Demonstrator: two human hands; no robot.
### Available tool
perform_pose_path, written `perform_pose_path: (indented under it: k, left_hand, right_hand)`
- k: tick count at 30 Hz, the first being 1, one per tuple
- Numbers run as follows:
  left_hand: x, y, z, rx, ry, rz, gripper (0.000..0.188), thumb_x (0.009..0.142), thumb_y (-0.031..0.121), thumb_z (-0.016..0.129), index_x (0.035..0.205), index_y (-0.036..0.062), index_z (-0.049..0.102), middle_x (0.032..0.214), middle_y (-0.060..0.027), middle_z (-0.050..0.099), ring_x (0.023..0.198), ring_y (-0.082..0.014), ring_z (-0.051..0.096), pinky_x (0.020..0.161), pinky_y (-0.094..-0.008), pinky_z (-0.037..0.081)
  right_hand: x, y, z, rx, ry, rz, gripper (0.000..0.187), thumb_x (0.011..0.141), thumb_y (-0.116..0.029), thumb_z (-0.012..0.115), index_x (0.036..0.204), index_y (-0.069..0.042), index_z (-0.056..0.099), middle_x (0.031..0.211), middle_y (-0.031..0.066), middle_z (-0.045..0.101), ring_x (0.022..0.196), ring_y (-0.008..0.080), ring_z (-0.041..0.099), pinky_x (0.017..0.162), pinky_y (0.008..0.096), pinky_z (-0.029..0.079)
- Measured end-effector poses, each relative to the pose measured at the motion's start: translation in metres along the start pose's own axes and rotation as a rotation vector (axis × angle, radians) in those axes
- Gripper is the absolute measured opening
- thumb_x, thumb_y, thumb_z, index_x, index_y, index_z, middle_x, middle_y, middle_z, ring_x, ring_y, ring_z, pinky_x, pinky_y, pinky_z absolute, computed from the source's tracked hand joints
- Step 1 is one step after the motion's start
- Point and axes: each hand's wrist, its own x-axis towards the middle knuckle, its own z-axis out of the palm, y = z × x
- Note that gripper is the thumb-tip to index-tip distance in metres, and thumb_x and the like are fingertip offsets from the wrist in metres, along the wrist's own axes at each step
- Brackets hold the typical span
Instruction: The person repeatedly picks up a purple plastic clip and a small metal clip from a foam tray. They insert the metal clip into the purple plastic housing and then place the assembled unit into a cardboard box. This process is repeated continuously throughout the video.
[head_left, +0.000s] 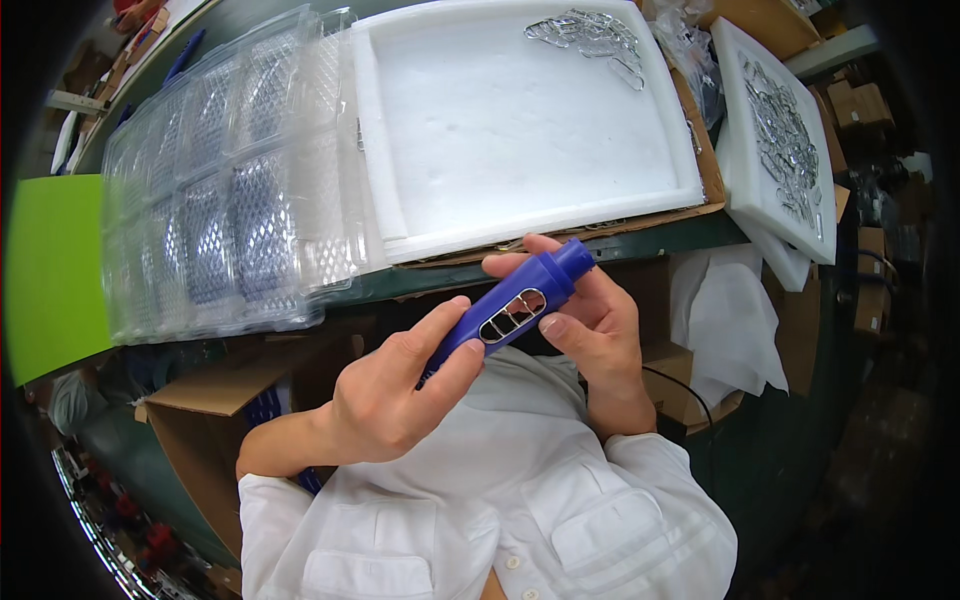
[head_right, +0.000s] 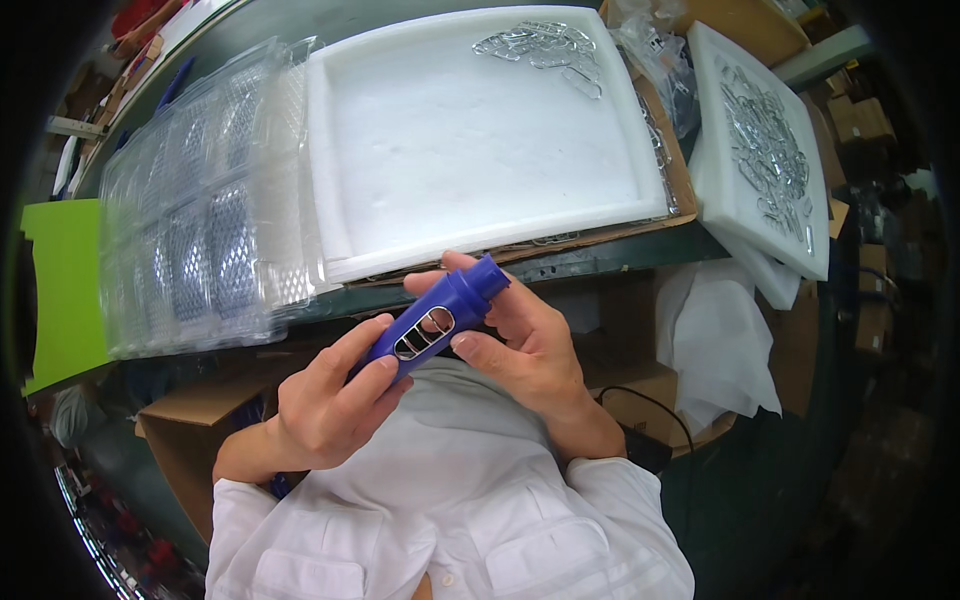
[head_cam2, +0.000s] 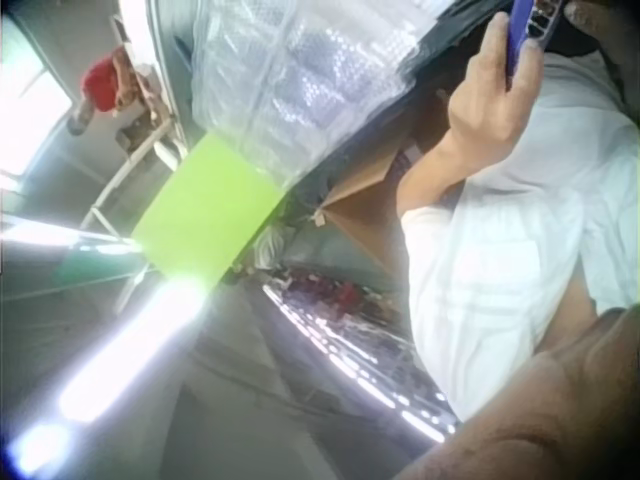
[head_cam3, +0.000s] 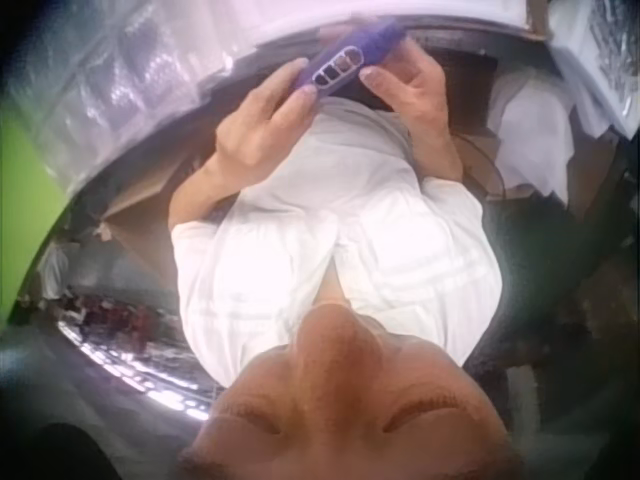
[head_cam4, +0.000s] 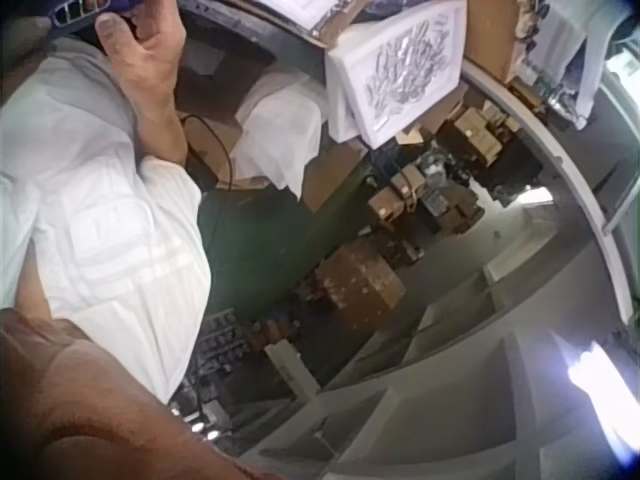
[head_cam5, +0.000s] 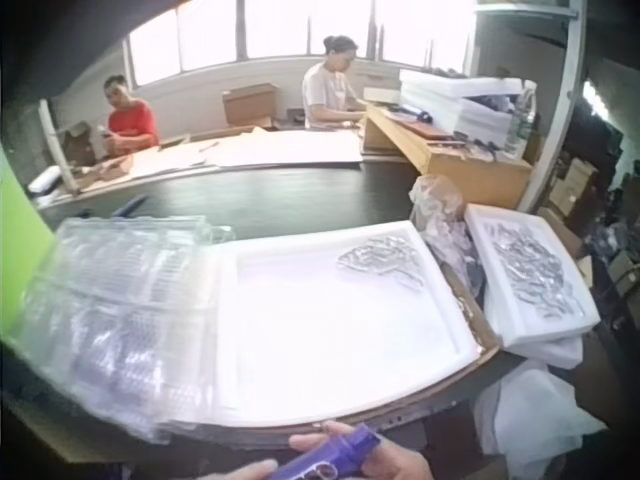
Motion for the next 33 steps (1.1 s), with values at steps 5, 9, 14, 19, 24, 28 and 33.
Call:
perform_pose_path:
  k: [5, 9, 14, 19, 24, 28, 33]
  left_hand:
    - [0.005, -0.002, 0.005, 0.098, 0.022, 0.086, 0.036, 0.081, 0.004, 0.077, 0.117, 0.0003, 0.074, 0.12, -0.0317, 0.07, 0.075, -0.0214, 0.071, 0.056, -0.0244, 0.057]
    - [0.011, -0.002, -0.003, 0.12, -0.041, 0.109, 0.037, 0.081, 0.002, 0.078, 0.118, 0.0008, 0.074, 0.119, -0.0318, 0.07, 0.077, -0.0228, 0.073, 0.058, -0.0259, 0.059]
    - [0.063, -0.045, -0.06, 0.078, 0.023, -0.028, 0.044, 0.081, -0.001, 0.083, 0.123, 0.0023, 0.072, 0.12, -0.0277, 0.071, 0.097, -0.037, 0.077, 0.078, -0.037, 0.065]
    - [0.181, -0.188, -0.081, 0.274, 0.118, -0.196, 0.043, 0.09, 0.016, 0.081, 0.129, 0.0072, 0.065, 0.11, -0.0233, 0.074, 0.093, -0.0389, 0.075, 0.082, -0.0422, 0.059]
    - [0.206, -0.32, -0.084, 0.612, 0.238, -0.191, 0.052, 0.097, 0.026, 0.076, 0.143, 0.0069, 0.06, 0.132, -0.0217, 0.069, 0.119, -0.0389, 0.067, 0.102, -0.0446, 0.053]
    - [0.152, -0.26, -0.105, 0.638, 0.321, -0.14, 0.047, 0.099, 0.018, 0.073, 0.144, 0.0082, 0.061, 0.146, -0.0152, 0.063, 0.136, -0.0326, 0.059, 0.115, -0.0429, 0.044]
    - [-0.05, -0.16, -0.177, 0.499, 0.535, -0.388, 0.037, 0.105, 0.001, 0.059, 0.141, -0.0006, 0.061, 0.141, -0.0136, 0.066, 0.13, -0.0253, 0.061, 0.113, -0.0387, 0.046]
  right_hand:
    - [-0.001, 0.002, -0.002, 0.047, -0.033, -0.008, 0.063, 0.102, -0.003, 0.067, 0.157, 0.005, 0.037, 0.143, 0.026, 0.061, 0.131, 0.0276, 0.061, 0.111, 0.0423, 0.05]
    - [-0.004, 0.001, -0.005, -0.009, 0.005, 0.021, 0.062, 0.1, 0.002, 0.065, 0.157, 0.006, 0.038, 0.143, 0.0244, 0.061, 0.124, 0.0262, 0.065, 0.108, 0.04, 0.052]
    - [-0.004, 0.0, -0.012, -0.209, 0.069, -0.11, 0.061, 0.097, 0.006, 0.064, 0.155, 0.004, 0.045, 0.137, 0.0213, 0.066, 0.111, 0.0206, 0.069, 0.1, 0.0341, 0.054]
    - [0.001, -0.009, -0.02, -0.305, 0.169, -0.15, 0.055, 0.097, 0.005, 0.064, 0.151, 0.002, 0.051, 0.129, 0.0195, 0.071, 0.104, 0.0181, 0.07, 0.095, 0.0329, 0.056]
    - [0.006, -0.024, -0.026, -0.429, 0.326, -0.182, 0.05, 0.099, 0.003, 0.065, 0.148, 0.004, 0.053, 0.125, 0.018, 0.073, 0.102, 0.0181, 0.071, 0.094, 0.0327, 0.056]
    - [0.016, -0.043, -0.051, -0.842, 0.615, -0.284, 0.041, 0.097, 0.0, 0.068, 0.137, 0.004, 0.06, 0.119, 0.0149, 0.076, 0.096, 0.0166, 0.071, 0.085, 0.0314, 0.056]
    - [0.085, -0.087, -0.106, -1.534, 0.669, -0.498, 0.017, 0.097, -0.006, 0.067, 0.111, -0.002, 0.073, 0.107, 0.0142, 0.075, 0.093, 0.033, 0.072, 0.082, 0.0395, 0.057]
